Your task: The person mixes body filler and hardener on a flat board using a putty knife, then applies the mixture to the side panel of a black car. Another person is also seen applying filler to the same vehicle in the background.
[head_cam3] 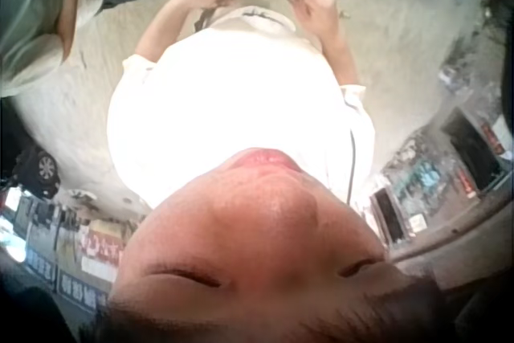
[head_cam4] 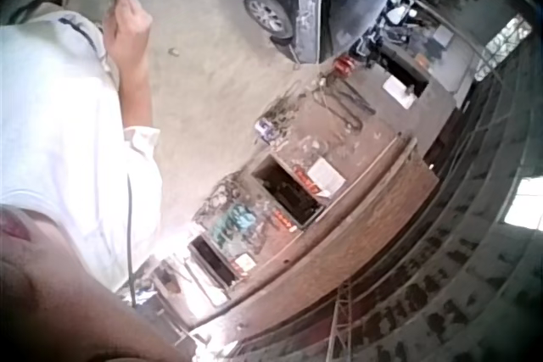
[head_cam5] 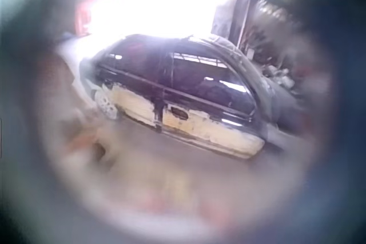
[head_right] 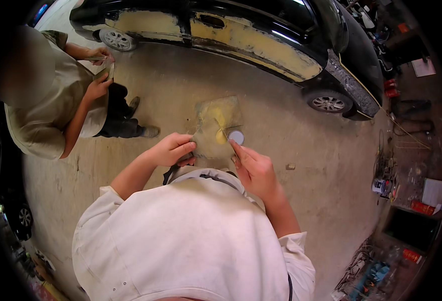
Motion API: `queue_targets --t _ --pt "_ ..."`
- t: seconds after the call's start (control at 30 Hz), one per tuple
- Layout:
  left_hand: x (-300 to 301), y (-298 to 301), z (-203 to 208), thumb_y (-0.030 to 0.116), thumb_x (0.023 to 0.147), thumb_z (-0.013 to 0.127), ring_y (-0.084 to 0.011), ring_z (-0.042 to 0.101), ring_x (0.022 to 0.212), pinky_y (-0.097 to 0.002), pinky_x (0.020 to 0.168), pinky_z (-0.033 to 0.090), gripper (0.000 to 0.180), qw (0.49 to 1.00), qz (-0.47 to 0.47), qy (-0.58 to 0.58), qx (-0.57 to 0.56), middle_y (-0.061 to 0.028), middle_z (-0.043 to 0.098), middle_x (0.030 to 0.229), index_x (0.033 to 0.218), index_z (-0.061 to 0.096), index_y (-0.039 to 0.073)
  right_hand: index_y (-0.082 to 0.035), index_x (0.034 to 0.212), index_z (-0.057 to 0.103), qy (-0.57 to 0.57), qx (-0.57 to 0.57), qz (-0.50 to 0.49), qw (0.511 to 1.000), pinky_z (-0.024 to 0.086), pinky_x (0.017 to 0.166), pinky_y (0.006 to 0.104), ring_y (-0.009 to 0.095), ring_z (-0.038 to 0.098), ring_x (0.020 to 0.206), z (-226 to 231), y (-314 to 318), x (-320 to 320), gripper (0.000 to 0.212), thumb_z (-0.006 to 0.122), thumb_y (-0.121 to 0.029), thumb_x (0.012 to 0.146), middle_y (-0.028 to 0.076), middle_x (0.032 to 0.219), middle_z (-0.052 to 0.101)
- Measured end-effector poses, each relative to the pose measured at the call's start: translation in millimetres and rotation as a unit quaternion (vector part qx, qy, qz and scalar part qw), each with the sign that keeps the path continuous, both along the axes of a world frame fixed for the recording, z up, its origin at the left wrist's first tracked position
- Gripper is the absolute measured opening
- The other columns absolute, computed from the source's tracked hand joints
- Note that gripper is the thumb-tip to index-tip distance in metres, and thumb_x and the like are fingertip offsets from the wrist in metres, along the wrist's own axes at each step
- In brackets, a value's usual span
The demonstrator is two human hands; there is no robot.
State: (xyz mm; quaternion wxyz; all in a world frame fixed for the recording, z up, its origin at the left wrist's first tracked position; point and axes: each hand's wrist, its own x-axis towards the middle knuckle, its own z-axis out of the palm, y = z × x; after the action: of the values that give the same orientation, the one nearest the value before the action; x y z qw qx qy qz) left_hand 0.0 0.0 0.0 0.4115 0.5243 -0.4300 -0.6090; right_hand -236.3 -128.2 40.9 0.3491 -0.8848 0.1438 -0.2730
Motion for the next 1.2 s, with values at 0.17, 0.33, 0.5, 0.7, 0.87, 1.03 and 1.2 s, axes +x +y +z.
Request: queue_targets --t 0.17,0.33,0.5,0.7,0.87,1.03,1.2 --pt "-4 17 1 0.019 0.099 0.042 -0.0071 0.048 0.052 -0.0244 0.051 0.041 0.027 0.999 0.017 0.024 -0.014 -0.0008 0.057 0.065 0.082 0.054 0.002 0.000 0.124 0.057 0.048 -0.002 0.022 0.999 0.049 0.057 0.0312 0.028 0.059 0.061 -8 9 -11 0.048 0.059 0.007 0.077 0.018 0.083 0.062" --pt "-11 27 -22 0.019 0.101 0.037 -0.0099 0.051 0.059 -0.0240 0.057 0.044 0.026 0.980 0.148 0.043 -0.124 -0.0035 0.058 0.077 0.100 0.055 0.000 -0.002 0.127 0.055 0.091 0.066 -0.071 0.991 0.050 0.061 0.0322 0.024 0.061 0.064 -39 24 -9 0.043 0.057 0.001 0.083 0.017 0.081 0.063" --pt "-36 28 -16 0.006 0.091 0.051 -0.0202 0.053 0.078 -0.0299 0.068 0.046 0.032 0.935 0.171 -0.159 -0.267 -0.0101 0.054 0.093 0.123 0.051 0.002 0.002 0.124 0.052 -0.082 0.397 -0.169 0.898 0.049 0.077 0.0275 0.012 0.061 0.083 -47 50 -1 0.033 0.049 -0.004 0.093 0.009 0.097 0.066" --pt "-57 28 -16 -0.004 0.075 0.058 -0.0298 0.053 0.085 -0.0355 0.074 0.048 0.064 0.886 0.122 -0.280 -0.349 -0.0139 0.052 0.099 0.136 0.046 0.009 0.002 0.118 0.052 -0.164 0.657 -0.127 0.725 0.049 0.084 0.0280 0.014 0.061 0.095 -37 65 4 0.026 0.044 -0.008 0.096 0.010 0.109 0.063" --pt "-66 27 -31 -0.007 0.069 0.057 -0.0294 0.056 0.082 -0.0363 0.068 0.049 0.065 0.856 0.080 -0.354 -0.368 -0.0144 0.055 0.097 0.132 0.050 0.007 0.002 0.118 0.052 -0.182 0.614 -0.103 0.761 0.050 0.084 0.0293 0.015 0.062 0.094 -24 65 -1 0.027 0.044 -0.010 0.096 0.010 0.108 0.063" --pt "-64 22 -31 -0.003 0.068 0.062 -0.0266 0.055 0.078 -0.0356 0.066 0.049 0.066 0.827 0.072 -0.406 -0.381 -0.0114 0.054 0.091 0.132 0.053 0.016 0.001 0.118 0.053 -0.204 0.652 -0.107 0.722 0.051 0.083 0.0298 0.016 0.063 0.094 -21 63 -7 0.028 0.044 -0.011 0.095 0.011 0.108 0.063" --pt "-57 21 -38 -0.001 0.070 0.063 -0.0253 0.055 0.076 -0.0352 0.065 0.049 0.066 0.806 0.072 -0.447 -0.382 -0.0101 0.054 0.088 0.131 0.054 0.019 -0.001 0.118 0.054 -0.235 0.692 -0.137 0.669 0.052 0.083 0.0304 0.016 0.063 0.095 -12 62 -10 0.027 0.044 -0.013 0.095 0.009 0.109 0.063"
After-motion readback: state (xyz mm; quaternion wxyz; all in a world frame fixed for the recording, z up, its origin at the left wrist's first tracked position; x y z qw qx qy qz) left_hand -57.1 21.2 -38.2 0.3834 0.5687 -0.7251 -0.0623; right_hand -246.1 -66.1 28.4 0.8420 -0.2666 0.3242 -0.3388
